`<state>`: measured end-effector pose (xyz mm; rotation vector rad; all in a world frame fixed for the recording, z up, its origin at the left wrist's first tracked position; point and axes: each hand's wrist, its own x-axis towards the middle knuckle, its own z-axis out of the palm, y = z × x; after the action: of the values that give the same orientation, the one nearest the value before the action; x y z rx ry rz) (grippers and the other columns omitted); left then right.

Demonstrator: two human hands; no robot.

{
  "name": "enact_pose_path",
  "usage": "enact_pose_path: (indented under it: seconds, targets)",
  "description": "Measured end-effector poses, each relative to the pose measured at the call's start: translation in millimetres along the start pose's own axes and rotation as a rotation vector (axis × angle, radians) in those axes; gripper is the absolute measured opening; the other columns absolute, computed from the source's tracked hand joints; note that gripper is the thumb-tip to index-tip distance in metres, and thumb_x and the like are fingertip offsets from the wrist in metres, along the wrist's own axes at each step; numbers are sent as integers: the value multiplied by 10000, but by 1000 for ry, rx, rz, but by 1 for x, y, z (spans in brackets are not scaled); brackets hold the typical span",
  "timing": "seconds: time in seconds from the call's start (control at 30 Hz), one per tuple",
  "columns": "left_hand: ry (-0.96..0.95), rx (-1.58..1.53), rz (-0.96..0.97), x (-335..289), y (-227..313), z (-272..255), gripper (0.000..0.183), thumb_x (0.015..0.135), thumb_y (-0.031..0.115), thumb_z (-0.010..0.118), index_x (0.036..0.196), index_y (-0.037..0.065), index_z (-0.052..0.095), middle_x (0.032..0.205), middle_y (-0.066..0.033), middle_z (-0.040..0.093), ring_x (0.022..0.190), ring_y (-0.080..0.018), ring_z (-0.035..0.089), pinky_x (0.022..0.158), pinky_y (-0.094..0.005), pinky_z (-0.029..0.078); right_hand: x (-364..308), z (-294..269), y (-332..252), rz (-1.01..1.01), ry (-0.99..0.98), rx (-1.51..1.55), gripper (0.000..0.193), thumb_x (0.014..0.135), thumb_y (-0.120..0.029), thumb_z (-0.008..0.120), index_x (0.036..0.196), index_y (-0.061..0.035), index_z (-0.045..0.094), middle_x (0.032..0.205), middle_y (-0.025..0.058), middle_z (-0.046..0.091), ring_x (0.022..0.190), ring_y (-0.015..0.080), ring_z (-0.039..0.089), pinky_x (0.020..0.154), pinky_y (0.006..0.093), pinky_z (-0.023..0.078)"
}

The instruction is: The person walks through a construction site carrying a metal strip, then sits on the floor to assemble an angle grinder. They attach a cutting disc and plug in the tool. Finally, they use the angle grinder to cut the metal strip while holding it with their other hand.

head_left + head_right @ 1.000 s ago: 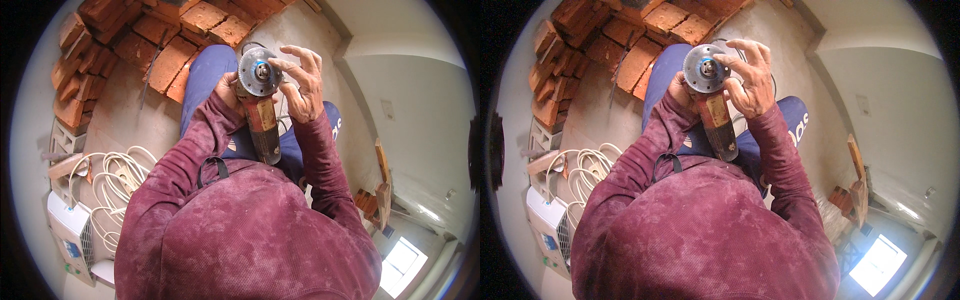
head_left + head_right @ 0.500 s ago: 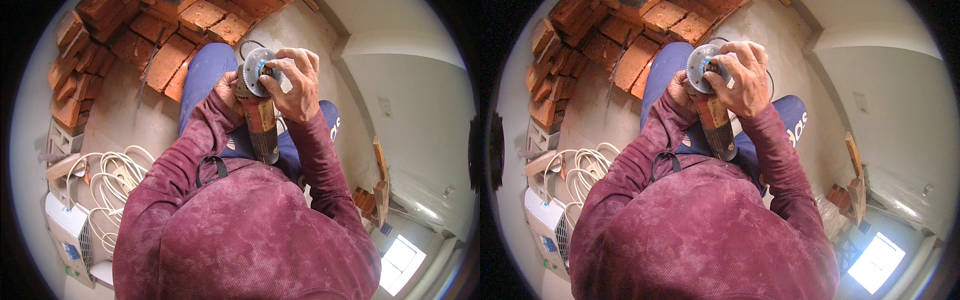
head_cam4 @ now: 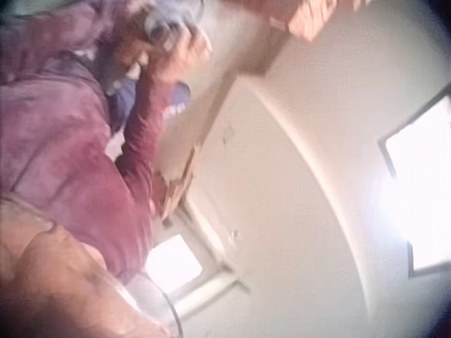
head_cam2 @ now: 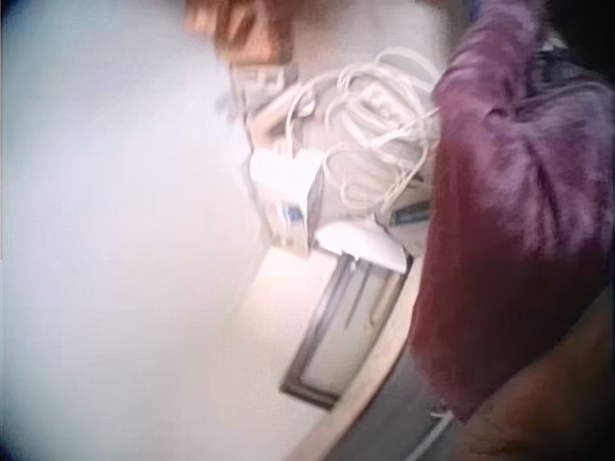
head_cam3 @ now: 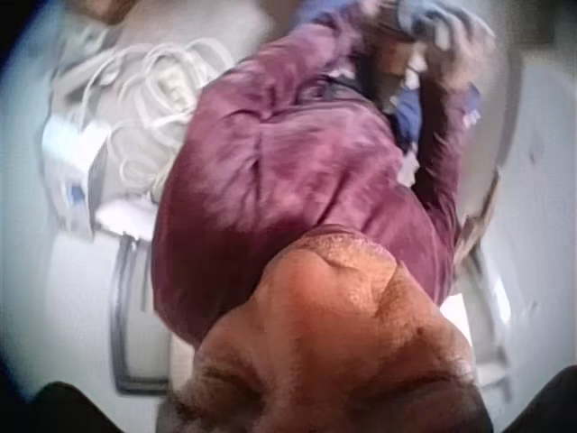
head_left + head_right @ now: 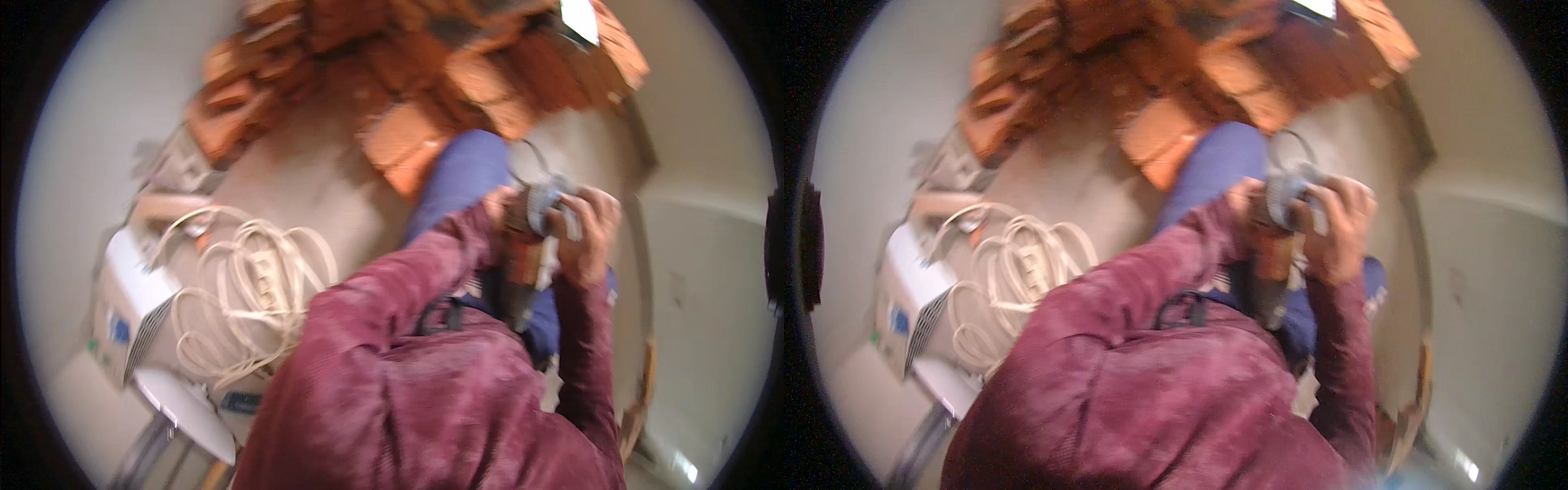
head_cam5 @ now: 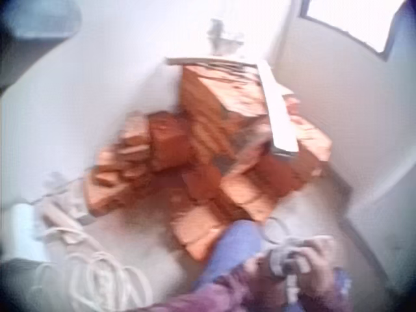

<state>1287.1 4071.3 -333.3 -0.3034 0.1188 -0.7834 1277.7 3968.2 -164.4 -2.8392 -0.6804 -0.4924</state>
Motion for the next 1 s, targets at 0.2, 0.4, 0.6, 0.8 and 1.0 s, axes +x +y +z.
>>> enact_pose_path:
  seconds: [0.2,0.4,0.6,0.8,1.0]
  targets:
    - [163,2,-91,8,6,25,541,858,366,399,1245,25,562,1248,-179,585,1148,-334,565,1029,-482,423,17,-3,22,-89,-77,54,300,698,-170,723,968,-75,633,1000,89,599,956,295,534,844,401,398]
    - [220,88,-59,10,4,15,549,824,384,443,1244,55,571,1257,-162,584,1154,-324,554,1038,-485,406,22,-4,30,-194,-136,-10,249,693,-224,701,886,-110,592,930,67,572,892,260,528,786,393,388]
    - [197,60,-8,3,-1,26,533,866,389,421,1249,49,569,1247,-152,592,1139,-309,568,1023,-467,427,22,-2,24,-226,-146,-57,273,715,-266,708,874,-95,565,880,72,546,830,260,513,757,387,383]
    - [177,82,8,1,-3,30,549,872,409,449,1275,50,546,1280,-151,571,1155,-310,557,1025,-468,421,34,-13,28,-294,-240,-86,275,737,-286,678,892,-96,553,879,69,525,853,245,499,773,387,361]
    - [30,30,-20,1,0,26,551,876,407,460,1287,47,535,1286,-155,565,1155,-318,552,1027,-484,413,29,-3,33,-264,-230,-59,266,754,-299,672,843,-101,519,862,71,513,826,246,486,760,383,354]
